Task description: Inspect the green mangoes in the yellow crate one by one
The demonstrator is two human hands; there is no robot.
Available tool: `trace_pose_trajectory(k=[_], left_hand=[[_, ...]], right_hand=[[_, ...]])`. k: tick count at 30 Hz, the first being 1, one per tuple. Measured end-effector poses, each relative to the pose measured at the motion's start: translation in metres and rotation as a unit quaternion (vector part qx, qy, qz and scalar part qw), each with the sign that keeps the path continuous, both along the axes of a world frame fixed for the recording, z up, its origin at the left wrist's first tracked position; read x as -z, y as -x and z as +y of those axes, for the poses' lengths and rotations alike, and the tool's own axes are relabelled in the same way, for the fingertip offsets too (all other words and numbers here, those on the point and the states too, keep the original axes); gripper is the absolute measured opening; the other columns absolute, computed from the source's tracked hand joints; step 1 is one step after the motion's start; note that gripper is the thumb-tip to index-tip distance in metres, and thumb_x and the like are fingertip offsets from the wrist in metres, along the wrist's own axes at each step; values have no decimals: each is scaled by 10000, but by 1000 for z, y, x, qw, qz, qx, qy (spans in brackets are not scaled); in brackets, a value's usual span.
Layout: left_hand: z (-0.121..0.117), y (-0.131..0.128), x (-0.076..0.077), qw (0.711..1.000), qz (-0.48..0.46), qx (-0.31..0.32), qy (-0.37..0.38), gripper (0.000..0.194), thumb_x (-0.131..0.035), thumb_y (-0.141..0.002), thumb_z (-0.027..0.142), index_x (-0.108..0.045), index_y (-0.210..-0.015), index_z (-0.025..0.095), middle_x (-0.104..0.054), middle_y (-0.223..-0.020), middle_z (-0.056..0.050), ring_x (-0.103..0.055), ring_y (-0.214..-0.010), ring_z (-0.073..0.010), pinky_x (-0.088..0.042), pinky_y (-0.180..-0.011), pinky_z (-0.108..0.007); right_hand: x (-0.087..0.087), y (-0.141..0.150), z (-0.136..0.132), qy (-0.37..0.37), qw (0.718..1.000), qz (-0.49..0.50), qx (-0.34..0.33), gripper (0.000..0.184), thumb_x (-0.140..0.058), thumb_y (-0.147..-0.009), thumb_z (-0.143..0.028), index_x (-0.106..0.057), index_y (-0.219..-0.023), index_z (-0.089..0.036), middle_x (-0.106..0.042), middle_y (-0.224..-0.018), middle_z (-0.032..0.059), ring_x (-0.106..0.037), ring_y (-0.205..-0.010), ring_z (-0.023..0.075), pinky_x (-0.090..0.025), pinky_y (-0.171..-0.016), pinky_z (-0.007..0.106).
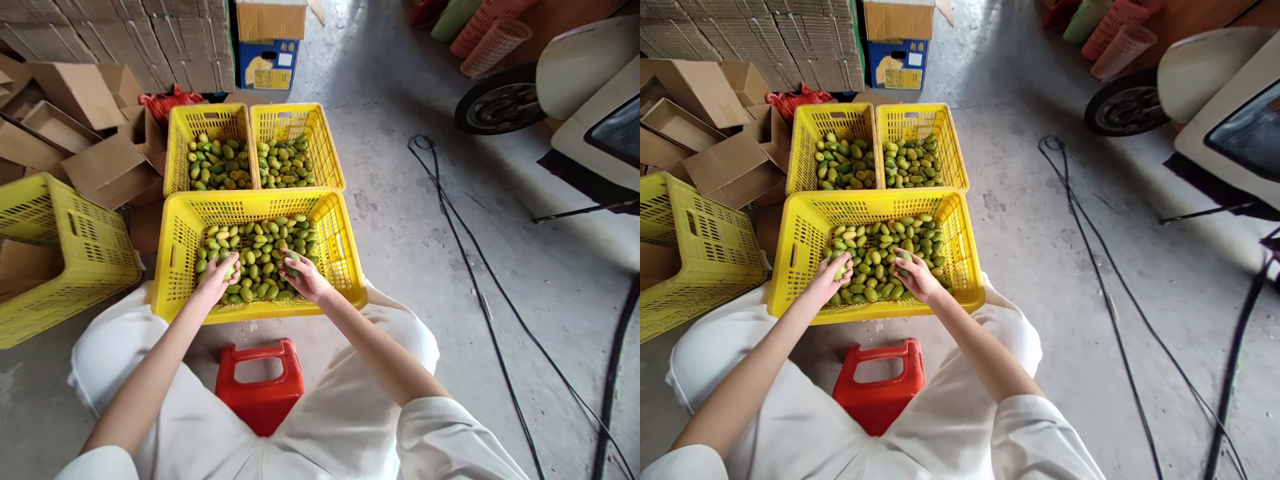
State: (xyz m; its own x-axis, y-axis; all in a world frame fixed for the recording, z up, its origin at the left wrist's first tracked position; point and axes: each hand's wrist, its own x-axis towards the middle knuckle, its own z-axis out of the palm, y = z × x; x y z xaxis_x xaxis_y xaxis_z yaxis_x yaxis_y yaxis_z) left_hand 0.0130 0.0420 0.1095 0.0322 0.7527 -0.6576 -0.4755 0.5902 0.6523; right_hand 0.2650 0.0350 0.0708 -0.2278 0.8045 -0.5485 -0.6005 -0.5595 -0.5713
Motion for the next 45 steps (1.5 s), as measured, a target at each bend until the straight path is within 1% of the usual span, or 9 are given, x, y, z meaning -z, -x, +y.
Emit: trace_pose_trajectory(k=[4,8,12,18,27,32,38,42,45], left_hand=[[3,-3,-3,999,-21,-21,17,90,-783,-1021,220,-712,-976,188,-757,-822,-30,-725,-678,-142,-579,-602,-225],[4,-3,-1,998,-33,-26,43,54,-708,-1040,202,-718,-1091,186,-834,-951,-103,-837,-856,-222,-666,-686,-270],[2,2,7,999,-16,-20,18,272,-934,-878,197,-690,-999,196,-798,-906,-62,-806,-777,-184,-561,-552,-190],[3,7,7,999,-36,-5,16,360,-894,-764,152,-556,-859,231,-572,-676,81,-504,-499,-56,-248,-407,-123],[0,0,0,995,-68,-24,63,189,-754,-887,174,-760,-1076,179,-817,-966,-86,-847,-962,-255,-682,-786,-316],[-2,4,3,996,-83,30,31,247,-818,-931,148,-761,-1168,186,-845,-1047,-92,-868,-1071,-281,-729,-974,-412],[-5,5,6,994,-68,82,-33,478,-1095,-707,183,-654,-892,201,-727,-808,14,-694,-674,-117,-586,-615,-210],[-3,6,3,994,-77,67,-22,453,-1056,-683,191,-658,-899,209,-631,-746,44,-608,-616,-98,-391,-478,-157],[0,7,1,995,-90,33,11,294,-885,-804,189,-753,-1067,184,-737,-873,-35,-705,-729,-157,-544,-578,-213]], right_hand=[[1,-2,1,8,1000,-16,10,648,-1175,-517,-231,-687,-943,-250,-733,-836,-58,-687,-743,119,-567,-655,221],[4,-4,3,0,1000,-15,18,566,-1128,-650,-330,-668,-974,-265,-734,-846,-50,-632,-702,122,-477,-567,222],[7,-5,6,-17,999,45,9,407,-934,-732,-282,-707,-1070,-285,-815,-957,1,-821,-966,259,-722,-861,404],[4,-4,5,-20,998,52,33,495,-1001,-755,-254,-737,-1170,-312,-852,-1008,1,-855,-1103,289,-737,-1039,475],[-5,-4,4,-2,998,38,44,554,-1166,-647,-300,-701,-944,-258,-758,-920,-37,-670,-797,129,-559,-654,218],[-4,-5,8,0,996,55,64,439,-1066,-729,-292,-729,-1009,-280,-785,-911,-25,-727,-821,162,-650,-721,264],[-3,-3,7,-18,998,56,3,425,-983,-789,-298,-710,-1114,-307,-860,-1034,23,-861,-1128,292,-760,-977,459],[-5,-1,3,-27,999,23,3,547,-1138,-699,-351,-655,-945,-272,-824,-963,-4,-784,-868,182,-702,-802,321],[-5,-3,4,-23,999,-1,36,629,-1151,-624,-306,-577,-878,-270,-721,-821,-53,-581,-661,103,-546,-606,247]])
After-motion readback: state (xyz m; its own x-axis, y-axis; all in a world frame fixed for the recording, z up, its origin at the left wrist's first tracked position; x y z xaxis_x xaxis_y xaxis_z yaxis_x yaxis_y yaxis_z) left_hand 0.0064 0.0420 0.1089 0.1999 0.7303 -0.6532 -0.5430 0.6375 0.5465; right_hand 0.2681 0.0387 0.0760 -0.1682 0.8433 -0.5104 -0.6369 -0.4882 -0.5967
